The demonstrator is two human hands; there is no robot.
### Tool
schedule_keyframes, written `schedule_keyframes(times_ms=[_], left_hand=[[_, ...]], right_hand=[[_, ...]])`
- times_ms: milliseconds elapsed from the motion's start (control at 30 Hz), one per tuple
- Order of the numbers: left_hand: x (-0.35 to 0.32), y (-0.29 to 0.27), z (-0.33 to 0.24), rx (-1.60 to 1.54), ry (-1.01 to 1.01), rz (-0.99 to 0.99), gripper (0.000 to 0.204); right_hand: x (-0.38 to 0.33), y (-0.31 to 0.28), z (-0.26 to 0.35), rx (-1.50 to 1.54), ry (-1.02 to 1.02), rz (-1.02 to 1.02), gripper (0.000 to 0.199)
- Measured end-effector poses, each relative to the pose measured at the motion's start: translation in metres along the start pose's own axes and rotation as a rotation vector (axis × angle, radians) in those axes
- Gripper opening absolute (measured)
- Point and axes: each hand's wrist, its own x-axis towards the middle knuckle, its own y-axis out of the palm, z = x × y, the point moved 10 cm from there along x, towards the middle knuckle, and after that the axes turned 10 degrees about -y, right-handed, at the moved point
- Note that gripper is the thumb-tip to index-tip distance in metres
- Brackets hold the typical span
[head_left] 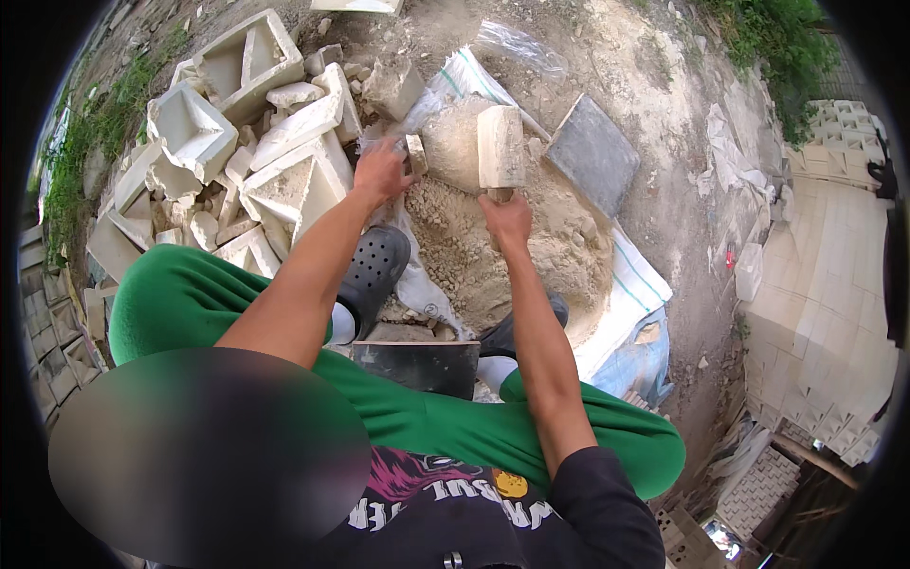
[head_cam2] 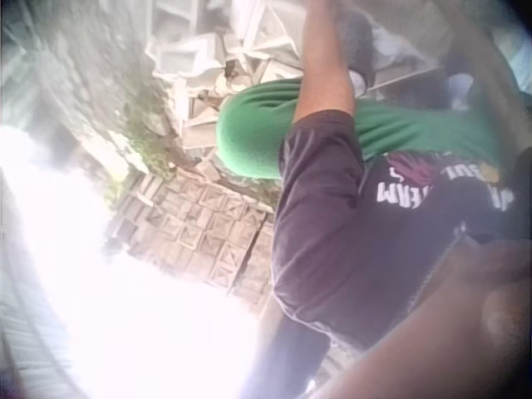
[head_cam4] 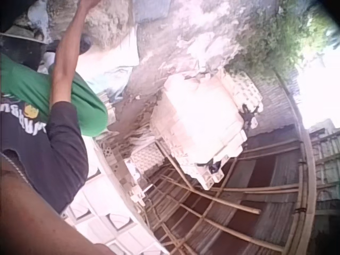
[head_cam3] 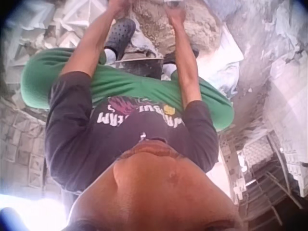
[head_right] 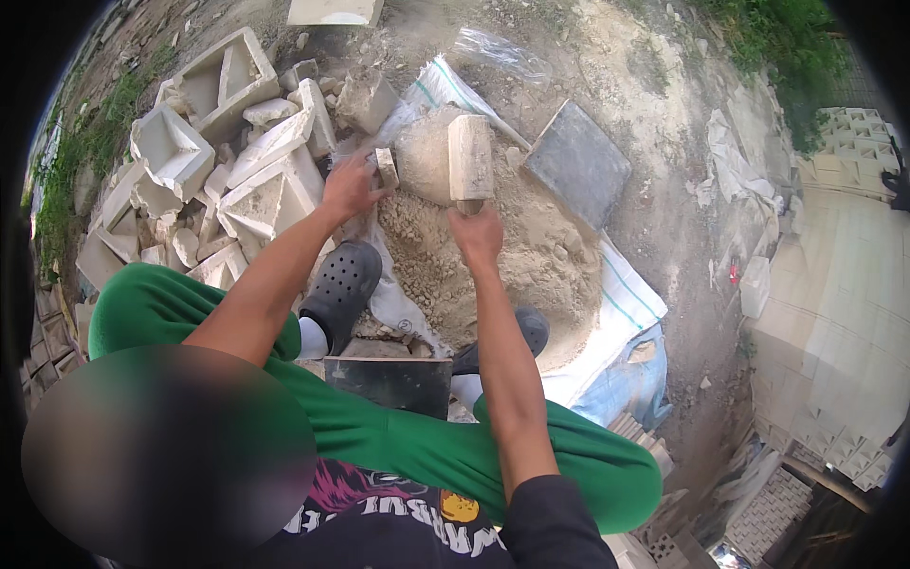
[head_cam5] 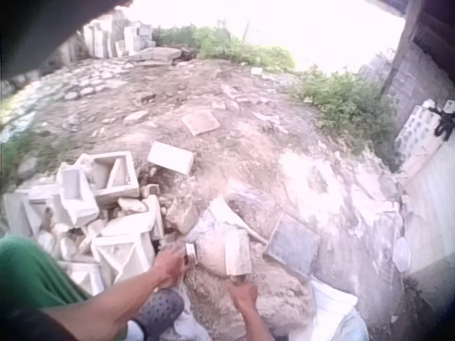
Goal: The person walks through an outdoor yard filled with stacked concrete blocks and then sits on the ground. They use a wooden mallet to repeatedly strike a small piece of stone or concrete, breaking it into smaller fragments on a tarp.
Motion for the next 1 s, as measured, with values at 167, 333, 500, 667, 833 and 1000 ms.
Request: schedule_keyframes(times_ms=[167,333,500,667,833,1000], left_hand=[[0.034,0.017,0.000,-0.167,-0.098,0.162,0.078],[0.044,0.015,-0.007,-0.127,-0.007,0.116,0.075],[0.029,0.001,-0.022,-0.070,0.049,0.103,0.072],[0.015,-0.003,-0.015,-0.001,0.026,0.042,0.077],[0.001,-0.006,-0.008,0.132,-0.065,0.028,0.072],[-0.003,0.011,0.006,0.302,-0.068,0.053,0.065]], right_hand=[[0.004,-0.001,0.013,0.001,0.071,0.118,0.053],[0.015,0.003,0.007,-0.008,0.117,0.142,0.051],[0.009,-0.001,0.015,-0.019,0.049,-0.047,0.048],[0.012,-0.003,0.034,-0.044,0.122,0.174,0.054],[0.008,-0.001,0.032,-0.063,0.025,0.098,0.057],[0.006,0.013,0.022,-0.057,0.137,0.228,0.058]])
